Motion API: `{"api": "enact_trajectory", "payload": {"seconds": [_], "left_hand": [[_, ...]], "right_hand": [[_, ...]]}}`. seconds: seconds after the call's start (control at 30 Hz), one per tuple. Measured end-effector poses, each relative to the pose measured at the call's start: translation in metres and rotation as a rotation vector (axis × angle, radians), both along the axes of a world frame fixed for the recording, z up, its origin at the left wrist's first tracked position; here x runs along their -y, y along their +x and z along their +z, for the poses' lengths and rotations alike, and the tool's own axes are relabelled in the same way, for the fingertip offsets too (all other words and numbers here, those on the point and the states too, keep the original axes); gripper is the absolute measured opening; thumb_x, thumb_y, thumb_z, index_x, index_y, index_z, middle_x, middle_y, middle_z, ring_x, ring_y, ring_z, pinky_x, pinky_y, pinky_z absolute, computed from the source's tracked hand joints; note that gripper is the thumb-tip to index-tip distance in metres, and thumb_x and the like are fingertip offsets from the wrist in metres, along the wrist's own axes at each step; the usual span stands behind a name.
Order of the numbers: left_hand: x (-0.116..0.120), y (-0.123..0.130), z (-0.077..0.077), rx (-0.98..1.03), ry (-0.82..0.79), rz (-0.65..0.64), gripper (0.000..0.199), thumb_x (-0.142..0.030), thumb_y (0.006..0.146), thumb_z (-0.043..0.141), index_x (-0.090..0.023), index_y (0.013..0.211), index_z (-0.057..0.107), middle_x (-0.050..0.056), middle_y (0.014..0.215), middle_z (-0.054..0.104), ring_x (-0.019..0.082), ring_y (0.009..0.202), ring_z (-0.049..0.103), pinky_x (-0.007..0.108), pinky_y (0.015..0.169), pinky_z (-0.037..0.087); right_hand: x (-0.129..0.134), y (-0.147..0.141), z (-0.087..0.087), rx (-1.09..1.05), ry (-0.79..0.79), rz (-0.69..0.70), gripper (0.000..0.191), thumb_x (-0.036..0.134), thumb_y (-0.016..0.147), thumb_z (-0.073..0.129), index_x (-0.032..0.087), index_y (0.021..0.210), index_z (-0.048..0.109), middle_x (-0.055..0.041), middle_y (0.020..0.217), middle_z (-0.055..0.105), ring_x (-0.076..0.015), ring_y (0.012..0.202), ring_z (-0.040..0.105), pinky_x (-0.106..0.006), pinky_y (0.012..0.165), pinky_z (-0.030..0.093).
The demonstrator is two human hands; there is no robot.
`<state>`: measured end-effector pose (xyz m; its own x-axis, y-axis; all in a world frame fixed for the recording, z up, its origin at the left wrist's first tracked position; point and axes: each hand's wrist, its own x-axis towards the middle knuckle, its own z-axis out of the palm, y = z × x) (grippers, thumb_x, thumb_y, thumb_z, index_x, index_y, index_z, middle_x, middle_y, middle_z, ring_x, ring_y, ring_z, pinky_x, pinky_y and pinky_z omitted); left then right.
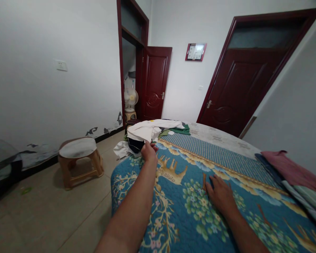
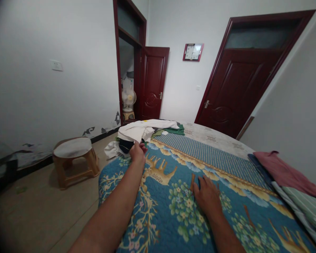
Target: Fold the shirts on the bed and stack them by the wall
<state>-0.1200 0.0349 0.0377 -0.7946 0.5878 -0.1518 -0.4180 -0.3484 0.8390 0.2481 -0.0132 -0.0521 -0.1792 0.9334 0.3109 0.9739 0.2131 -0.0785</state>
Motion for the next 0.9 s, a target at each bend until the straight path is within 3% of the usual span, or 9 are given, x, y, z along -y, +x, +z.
{"api": "enact_trajectory", "payload": {"seconds": [0.13, 0.27, 0.4, 0.53, 0.73, 0.8, 0.9], "left_hand": [[0.007, 0.016, 0.012, -0.358, 0.007, -0.062, 0.032, -0.041, 0.094, 0.065, -0.019, 0.070, 0.066, 0.003, 0.074, 0.062, 0.017, 0.071, 0.062, 0.028, 0.072, 0.053], [0.018, 0.047, 0.014, -0.722, 0.064, -0.164, 0.013, -0.028, 0.083, 0.077, -0.020, 0.073, 0.074, 0.008, 0.104, 0.067, 0.023, 0.108, 0.063, 0.034, 0.104, 0.049], [0.030, 0.085, 0.006, -1.306, 0.152, -0.405, 0.014, -0.026, 0.089, 0.069, -0.020, 0.079, 0.077, 0.013, 0.130, 0.063, 0.027, 0.127, 0.057, 0.041, 0.116, 0.042], [0.047, 0.123, -0.003, -1.596, 0.312, -0.726, 0.016, -0.026, 0.088, 0.070, -0.020, 0.075, 0.076, 0.014, 0.137, 0.064, 0.027, 0.127, 0.058, 0.041, 0.115, 0.044], [0.073, 0.169, -0.009, -1.794, 0.544, -1.102, 0.022, -0.022, 0.082, 0.072, -0.023, 0.060, 0.069, 0.010, 0.126, 0.074, 0.028, 0.118, 0.064, 0.042, 0.111, 0.048], [0.080, 0.175, -0.009, -1.739, 0.569, -1.234, 0.026, -0.021, 0.080, 0.072, -0.024, 0.056, 0.065, 0.009, 0.109, 0.077, 0.026, 0.108, 0.068, 0.039, 0.107, 0.051], [0.088, 0.176, -0.008, -1.536, 0.508, -1.465, 0.031, -0.028, 0.079, 0.074, -0.024, 0.052, 0.059, 0.005, 0.080, 0.074, 0.021, 0.084, 0.068, 0.032, 0.089, 0.055]], "right_hand": [[-0.001, -0.001, 0.002, -0.037, 0.000, 0.005, 0.053, 0.046, 0.101, 0.044, 0.017, 0.137, 0.071, -0.0193, 0.153, 0.059, -0.0362, 0.145, 0.052, -0.060, 0.124, 0.030], [-0.001, -0.001, 0.004, -0.093, 0.007, 0.025, 0.054, 0.047, 0.100, 0.045, 0.014, 0.134, 0.072, -0.0211, 0.151, 0.060, -0.0370, 0.145, 0.052, -0.059, 0.124, 0.030], [0.002, -0.001, 0.012, -0.260, 0.012, 0.055, 0.054, 0.046, 0.100, 0.044, 0.015, 0.136, 0.071, -0.0191, 0.147, 0.064, -0.0344, 0.141, 0.056, -0.055, 0.124, 0.032], [0.006, 0.000, 0.022, -0.522, -0.001, 0.067, 0.057, 0.049, 0.101, 0.039, 0.018, 0.141, 0.067, -0.0151, 0.143, 0.068, -0.0310, 0.137, 0.060, -0.050, 0.125, 0.034], [0.007, 0.004, 0.033, -0.912, -0.007, 0.114, 0.064, 0.059, 0.104, 0.032, 0.020, 0.141, 0.067, -0.0123, 0.148, 0.065, -0.0278, 0.144, 0.054, -0.048, 0.127, 0.032], [0.007, 0.004, 0.037, -0.970, -0.047, 0.128, 0.063, 0.061, 0.100, 0.042, 0.019, 0.139, 0.068, -0.0125, 0.143, 0.068, -0.0291, 0.139, 0.058, -0.049, 0.124, 0.037], [0.009, 0.004, 0.043, -1.037, -0.173, 0.153, 0.059, 0.054, 0.089, 0.062, 0.018, 0.134, 0.070, -0.0117, 0.123, 0.078, -0.0304, 0.116, 0.071, -0.046, 0.107, 0.052]]}}
